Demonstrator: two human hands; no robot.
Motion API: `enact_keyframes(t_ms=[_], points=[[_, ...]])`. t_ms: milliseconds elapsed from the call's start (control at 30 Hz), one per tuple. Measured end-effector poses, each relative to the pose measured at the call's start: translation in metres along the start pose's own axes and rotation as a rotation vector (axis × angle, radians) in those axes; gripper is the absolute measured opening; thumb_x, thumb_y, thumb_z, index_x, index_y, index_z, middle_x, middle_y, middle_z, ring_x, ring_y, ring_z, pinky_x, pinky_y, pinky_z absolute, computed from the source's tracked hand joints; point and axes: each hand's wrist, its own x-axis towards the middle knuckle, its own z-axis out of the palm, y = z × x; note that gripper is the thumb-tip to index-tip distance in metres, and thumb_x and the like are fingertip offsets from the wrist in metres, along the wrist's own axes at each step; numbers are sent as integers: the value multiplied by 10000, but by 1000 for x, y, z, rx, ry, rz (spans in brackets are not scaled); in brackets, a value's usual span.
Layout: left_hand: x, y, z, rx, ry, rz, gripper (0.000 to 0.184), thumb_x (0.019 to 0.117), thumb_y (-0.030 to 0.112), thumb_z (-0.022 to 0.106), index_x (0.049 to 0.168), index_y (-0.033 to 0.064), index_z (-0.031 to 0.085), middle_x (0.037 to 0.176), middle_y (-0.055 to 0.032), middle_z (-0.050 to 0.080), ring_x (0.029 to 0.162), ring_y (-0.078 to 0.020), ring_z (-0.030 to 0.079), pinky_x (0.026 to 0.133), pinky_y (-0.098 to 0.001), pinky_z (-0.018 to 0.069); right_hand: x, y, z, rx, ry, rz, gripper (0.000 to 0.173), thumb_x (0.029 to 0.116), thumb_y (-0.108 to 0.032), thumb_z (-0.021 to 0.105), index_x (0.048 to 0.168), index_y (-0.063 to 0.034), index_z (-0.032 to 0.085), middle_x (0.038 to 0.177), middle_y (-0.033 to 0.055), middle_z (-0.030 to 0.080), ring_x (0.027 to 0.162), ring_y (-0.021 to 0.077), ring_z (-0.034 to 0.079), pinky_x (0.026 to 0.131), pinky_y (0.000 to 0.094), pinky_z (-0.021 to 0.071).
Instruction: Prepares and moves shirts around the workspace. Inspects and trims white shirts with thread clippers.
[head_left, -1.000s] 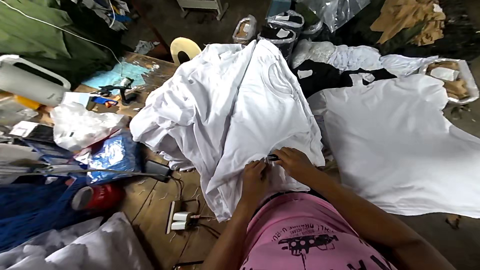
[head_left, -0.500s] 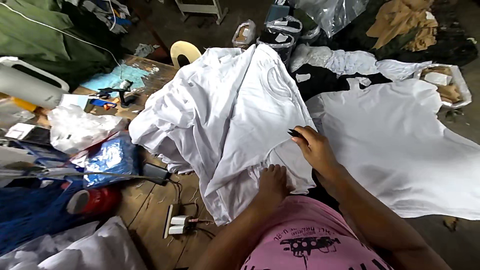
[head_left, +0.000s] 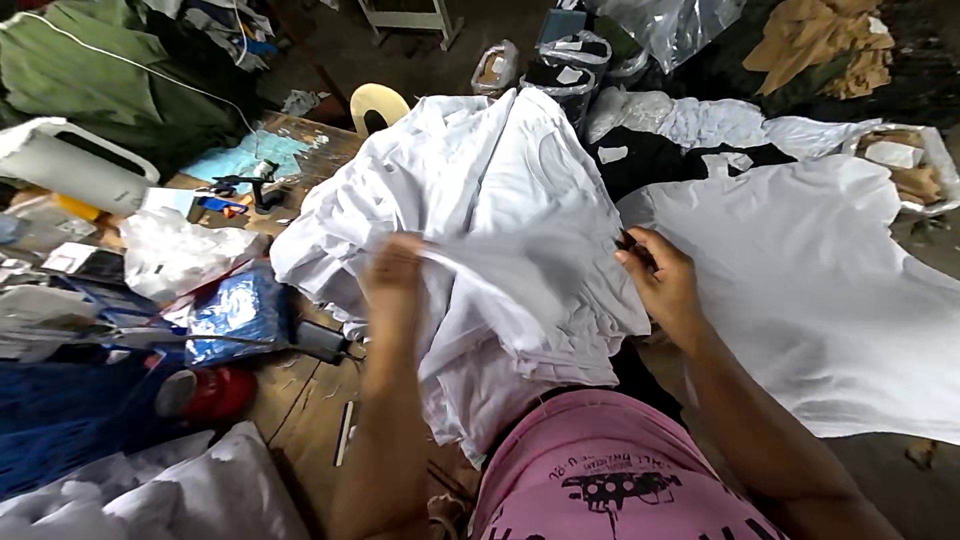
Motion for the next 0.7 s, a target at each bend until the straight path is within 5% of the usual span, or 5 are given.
enact_keyframes(t_ms=[133, 267, 367, 533, 700], points=[[32, -26, -70, 66, 772, 99, 421, 1071, 111, 433, 1437, -76, 340, 1239, -117, 507, 1049, -121, 542, 929, -282, 481, -9, 15, 2, 7, 12, 33, 291, 990, -109, 639, 1207, 85, 634, 953, 200, 675, 759, 220, 654, 703, 372, 575], [-35, -57, 26, 474, 34, 97, 315, 1003, 91, 593, 1180, -169, 586, 1152, -231, 671, 1055, -223, 669, 949, -394, 543, -14, 26, 26, -16, -90, 112, 285, 980, -83, 658, 1205, 92, 641, 990, 227, 680, 784, 279, 674, 734, 433, 585], [-73, -65, 106, 690, -469, 156, 249, 972, 204, 655, 999, -22, 758, 1030, -203, 728, 1025, -361, 698, 930, -518, 546, -12, 33, 38, -30, -159, 200, 315, 1002, -119, 648, 1240, 87, 629, 1033, 238, 683, 813, 305, 680, 764, 459, 582], [-75, -96, 168, 783, -535, 220, 324, 963, 202, 664, 1177, -34, 719, 1107, -274, 670, 1044, -446, 652, 902, -554, 527, -22, 49, 41, 7, -183, 291, 334, 1017, -135, 624, 1257, 97, 612, 1053, 248, 682, 840, 304, 681, 786, 449, 575], [-76, -108, 166, 560, -444, 219, 170, 940, 9, 600, 980, -48, 754, 994, -227, 712, 990, -400, 680, 916, -522, 541, -36, 58, 37, -120, -339, 252, 364, 1045, -197, 562, 1274, 76, 631, 1111, 251, 689, 952, 357, 700, 888, 493, 563]])
